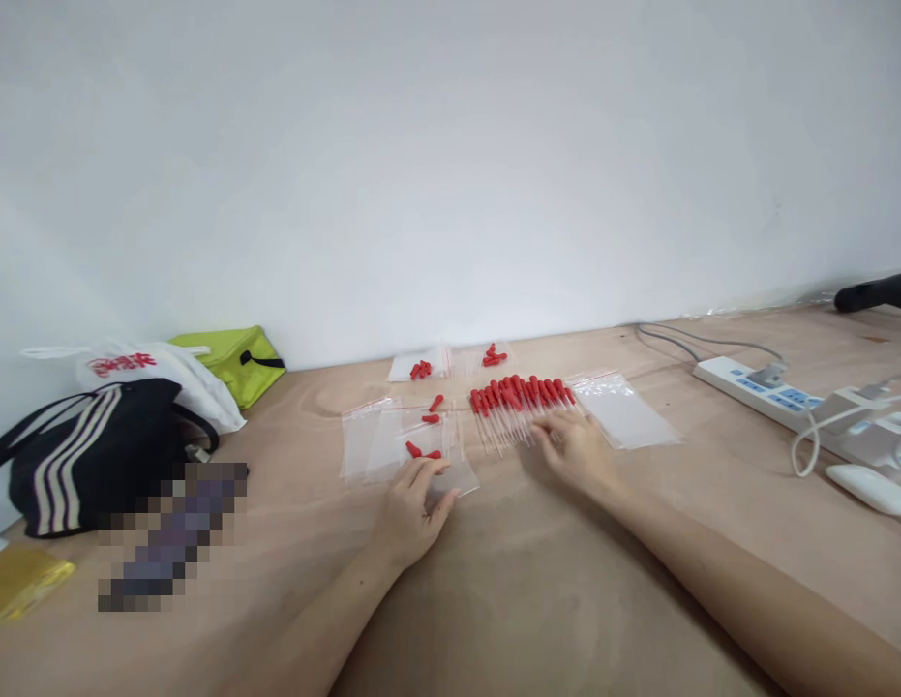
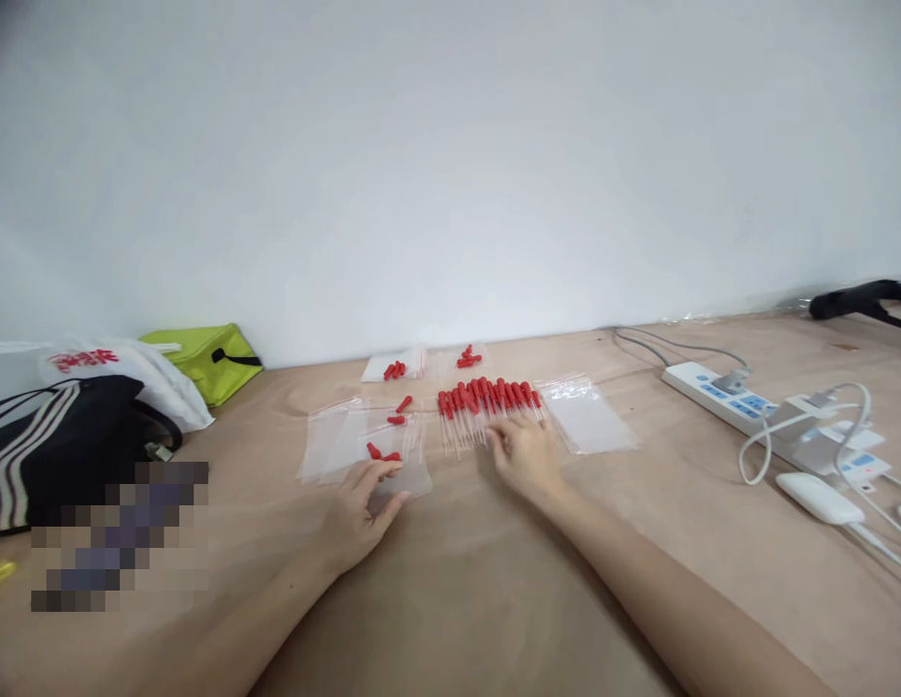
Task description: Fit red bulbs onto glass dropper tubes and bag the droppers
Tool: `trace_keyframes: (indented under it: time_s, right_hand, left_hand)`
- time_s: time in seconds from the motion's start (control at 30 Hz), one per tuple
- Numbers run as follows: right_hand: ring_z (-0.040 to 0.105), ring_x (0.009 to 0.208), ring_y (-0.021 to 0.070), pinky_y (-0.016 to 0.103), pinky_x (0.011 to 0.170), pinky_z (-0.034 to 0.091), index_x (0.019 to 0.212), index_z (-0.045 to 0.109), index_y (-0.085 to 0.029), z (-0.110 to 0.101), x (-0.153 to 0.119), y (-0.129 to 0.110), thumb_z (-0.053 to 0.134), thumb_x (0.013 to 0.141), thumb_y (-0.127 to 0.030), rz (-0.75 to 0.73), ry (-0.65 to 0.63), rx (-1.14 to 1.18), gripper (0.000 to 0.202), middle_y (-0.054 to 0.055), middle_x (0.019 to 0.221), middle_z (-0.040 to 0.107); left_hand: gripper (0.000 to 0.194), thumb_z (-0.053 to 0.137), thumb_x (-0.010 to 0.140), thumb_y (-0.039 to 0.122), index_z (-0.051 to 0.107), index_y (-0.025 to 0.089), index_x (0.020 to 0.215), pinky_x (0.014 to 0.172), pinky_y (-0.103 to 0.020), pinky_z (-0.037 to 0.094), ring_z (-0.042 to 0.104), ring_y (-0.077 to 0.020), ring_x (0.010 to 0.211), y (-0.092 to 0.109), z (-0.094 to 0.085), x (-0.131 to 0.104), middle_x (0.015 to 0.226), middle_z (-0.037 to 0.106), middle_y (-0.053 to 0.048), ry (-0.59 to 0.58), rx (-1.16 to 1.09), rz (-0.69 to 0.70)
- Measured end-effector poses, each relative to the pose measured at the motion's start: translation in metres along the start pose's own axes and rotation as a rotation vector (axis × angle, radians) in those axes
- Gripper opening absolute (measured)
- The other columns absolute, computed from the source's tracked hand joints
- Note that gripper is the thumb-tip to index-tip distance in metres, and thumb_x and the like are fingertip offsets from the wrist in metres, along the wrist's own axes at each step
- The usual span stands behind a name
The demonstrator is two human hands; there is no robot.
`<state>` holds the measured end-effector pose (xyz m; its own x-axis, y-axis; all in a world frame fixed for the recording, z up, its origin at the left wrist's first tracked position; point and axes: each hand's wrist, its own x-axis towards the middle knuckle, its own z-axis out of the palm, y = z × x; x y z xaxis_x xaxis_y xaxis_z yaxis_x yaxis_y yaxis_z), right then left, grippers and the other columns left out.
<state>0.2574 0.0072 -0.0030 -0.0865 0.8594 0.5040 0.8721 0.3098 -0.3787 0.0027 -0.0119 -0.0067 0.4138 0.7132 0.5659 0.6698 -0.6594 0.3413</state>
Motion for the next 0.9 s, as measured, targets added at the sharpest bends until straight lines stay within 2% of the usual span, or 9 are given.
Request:
trace_keyframes:
  time_s: [0.07, 0.13, 0.3, 0.47, 0.67, 0.77, 0.9]
  right_hand:
    - [0.054, 0.08, 0.0197, 0.031, 0.072, 0.03, 0.083, 0.063, -0.019, 0.002, 0.005, 0.014, 0.041, 0.081, -0.027, 0.177, 0.076, 0.013, 0.024, 0.005, 0.083, 0.065]
    - [0.055, 0.079, 0.0203, 0.032, 0.071, 0.031, 0.085, 0.063, -0.019, 0.004, 0.007, 0.02, 0.041, 0.08, -0.028, 0.261, 0.1, 0.013, 0.025, 0.005, 0.081, 0.066]
    - [0.057, 0.081, 0.0197, 0.032, 0.074, 0.029, 0.088, 0.061, -0.019, 0.008, 0.01, 0.001, 0.043, 0.078, -0.027, 0.241, 0.082, -0.004, 0.023, 0.003, 0.078, 0.066]
    - [0.056, 0.08, 0.0203, 0.033, 0.076, 0.025, 0.092, 0.058, -0.018, 0.023, 0.031, -0.021, 0.044, 0.077, -0.026, 0.262, 0.041, -0.071, 0.022, 0.003, 0.072, 0.066]
    - [0.056, 0.08, 0.0217, 0.034, 0.076, 0.024, 0.093, 0.057, -0.017, 0.042, 0.051, -0.022, 0.046, 0.077, -0.028, 0.341, 0.016, -0.141, 0.022, 0.006, 0.075, 0.065]
    - [0.055, 0.08, 0.0216, 0.034, 0.076, 0.023, 0.092, 0.058, -0.017, 0.043, 0.05, -0.019, 0.049, 0.076, -0.032, 0.356, 0.04, -0.137, 0.023, 0.006, 0.074, 0.065]
    - [0.055, 0.078, 0.0197, 0.033, 0.075, 0.022, 0.083, 0.06, -0.019, 0.038, 0.043, -0.025, 0.048, 0.077, -0.035, 0.289, 0.058, -0.095, 0.021, 0.004, 0.075, 0.065]
  left_hand:
    - [0.014, 0.053, 0.077, 0.02, 0.056, 0.019, 0.091, 0.075, -0.035, 0.045, 0.054, -0.021, 0.085, -0.001, 0.001, 0.0, 0.086, 0.057, -0.006, -0.031, 0.002, -0.002]
    - [0.009, 0.053, 0.077, 0.019, 0.058, 0.019, 0.084, 0.074, -0.035, 0.045, 0.054, -0.0205, 0.083, -0.001, 0.002, 0.0, 0.081, 0.057, -0.005, -0.056, 0.002, -0.006]
    - [0.006, 0.052, 0.077, 0.018, 0.058, 0.018, 0.076, 0.072, -0.034, 0.046, 0.054, -0.0193, 0.08, 0.0, 0.001, 0.003, 0.077, 0.056, -0.004, -0.084, -0.002, -0.013]
    - [0.009, 0.051, 0.078, 0.019, 0.059, 0.018, 0.074, 0.07, -0.032, 0.047, 0.055, -0.0177, 0.077, 0.001, -0.001, 0.004, 0.075, 0.057, -0.003, -0.099, -0.018, -0.002]
    - [0.013, 0.049, 0.08, 0.021, 0.059, 0.018, 0.072, 0.069, -0.031, 0.046, 0.055, -0.0174, 0.074, 0.003, 0.0, 0.002, 0.074, 0.058, -0.003, -0.136, -0.015, -0.008]
    - [0.014, 0.048, 0.082, 0.021, 0.059, 0.018, 0.074, 0.071, -0.033, 0.045, 0.054, -0.0182, 0.077, 0.0, 0.0, 0.003, 0.076, 0.059, -0.004, -0.09, 0.013, -0.016]
    - [0.016, 0.047, 0.083, 0.023, 0.06, 0.018, 0.076, 0.07, -0.034, 0.043, 0.052, -0.0192, 0.075, -0.015, -0.003, 0.009, 0.076, 0.058, -0.004, 0.059, 0.105, -0.074]
